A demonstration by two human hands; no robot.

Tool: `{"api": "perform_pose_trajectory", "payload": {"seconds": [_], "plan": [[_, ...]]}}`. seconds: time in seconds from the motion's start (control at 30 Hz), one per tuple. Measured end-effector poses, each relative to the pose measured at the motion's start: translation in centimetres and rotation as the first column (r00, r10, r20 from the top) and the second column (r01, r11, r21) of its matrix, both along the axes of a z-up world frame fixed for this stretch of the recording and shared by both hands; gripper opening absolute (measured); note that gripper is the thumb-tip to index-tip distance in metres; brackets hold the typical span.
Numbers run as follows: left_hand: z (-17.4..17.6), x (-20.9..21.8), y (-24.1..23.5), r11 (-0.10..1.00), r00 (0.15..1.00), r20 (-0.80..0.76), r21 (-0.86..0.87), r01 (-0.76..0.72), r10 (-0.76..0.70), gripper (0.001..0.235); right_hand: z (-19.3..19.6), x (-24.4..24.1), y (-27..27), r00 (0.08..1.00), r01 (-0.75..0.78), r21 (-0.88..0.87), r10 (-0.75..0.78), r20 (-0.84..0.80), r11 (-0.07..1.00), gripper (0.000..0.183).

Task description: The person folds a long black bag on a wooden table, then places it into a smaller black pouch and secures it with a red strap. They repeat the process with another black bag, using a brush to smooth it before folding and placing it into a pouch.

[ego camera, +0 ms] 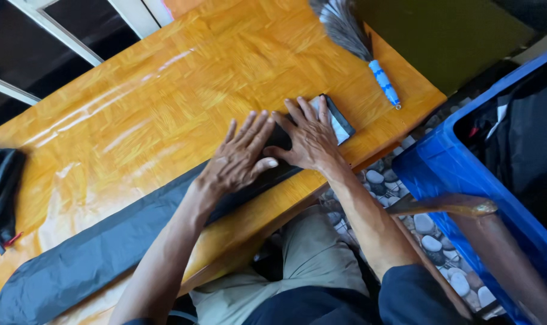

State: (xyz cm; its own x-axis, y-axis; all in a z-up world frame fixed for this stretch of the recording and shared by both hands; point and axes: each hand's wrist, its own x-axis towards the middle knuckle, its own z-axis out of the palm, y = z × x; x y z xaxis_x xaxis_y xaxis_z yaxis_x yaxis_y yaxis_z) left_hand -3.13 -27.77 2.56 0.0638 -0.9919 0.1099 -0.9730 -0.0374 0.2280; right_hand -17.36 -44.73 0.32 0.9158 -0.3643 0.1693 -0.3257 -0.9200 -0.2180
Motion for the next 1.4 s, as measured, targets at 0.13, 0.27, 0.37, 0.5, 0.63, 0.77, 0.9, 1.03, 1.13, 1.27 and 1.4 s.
{"api": "perform_pose_trajectory", "payload": {"seconds": [0.13,0.27,0.37,0.5,0.63,0.77,0.9,1.03,1.13,1.27,1.4], "plan": [[-3.1,0.1,-2.3,0.995,0.993,-0.070,-0.015,0.097,-0.098,0.087,-1.3,0.5,-0.6,0.999,0.025,-0.010,-0.025,-0.034,1.000,0.089],[-2.9,-0.5,-2.3,0.997,0.996,-0.061,0.015,0.070,-0.069,0.092,-1.3,-0.2,-0.9,0.993,-0.020,0.056,0.013,0.121,0.998,0.090],[-2.2,-0.6,-2.3,0.997,0.997,-0.037,0.041,0.063,-0.061,0.087,-0.9,-1.9,-1.0,0.878,0.021,0.179,-0.104,0.467,0.984,0.086],[-2.4,-0.5,-2.5,0.994,0.998,-0.026,0.095,0.057,-0.054,0.082,0.9,-6.9,-1.1,0.543,0.061,0.738,-0.643,0.540,0.672,0.067],[-2.1,-0.5,-2.4,0.994,0.998,-0.033,0.089,0.060,-0.057,0.081,-4.4,-9.8,-3.1,0.297,-0.292,0.927,-0.899,0.323,0.236,0.051],[-2.1,-0.5,-2.4,0.993,0.996,-0.062,0.103,0.066,-0.060,0.081,-3.9,-11.0,-2.0,0.393,-0.457,0.889,-0.890,0.232,0.030,0.074],[-2.1,-0.5,-2.3,0.993,0.996,-0.073,0.104,0.055,-0.048,0.080,-2.0,-10.7,0.0,0.486,-0.498,0.825,-0.874,0.012,-0.266,0.048],[-1.8,-0.4,-2.3,0.993,0.994,-0.092,0.104,0.061,-0.051,0.078,-0.3,-10.9,2.1,0.466,-0.508,0.818,-0.885,-0.004,-0.271,0.039],[-1.4,-0.2,-2.2,0.992,0.988,-0.145,0.103,0.069,-0.054,0.077,0.4,-11.1,3.8,0.467,-0.519,0.785,-0.881,-0.070,-0.338,0.025],[-0.9,-0.6,-2.2,0.990,0.977,-0.208,0.126,0.064,-0.037,0.075,0.3,-10.0,5.6,0.510,-0.518,0.734,-0.848,-0.147,-0.439,0.030],[-0.2,-0.7,-2.1,0.988,0.976,-0.217,0.141,0.063,-0.031,0.072,-3.1,-7.9,5.4,0.562,-0.540,0.690,-0.817,-0.129,-0.481,0.024]]}}
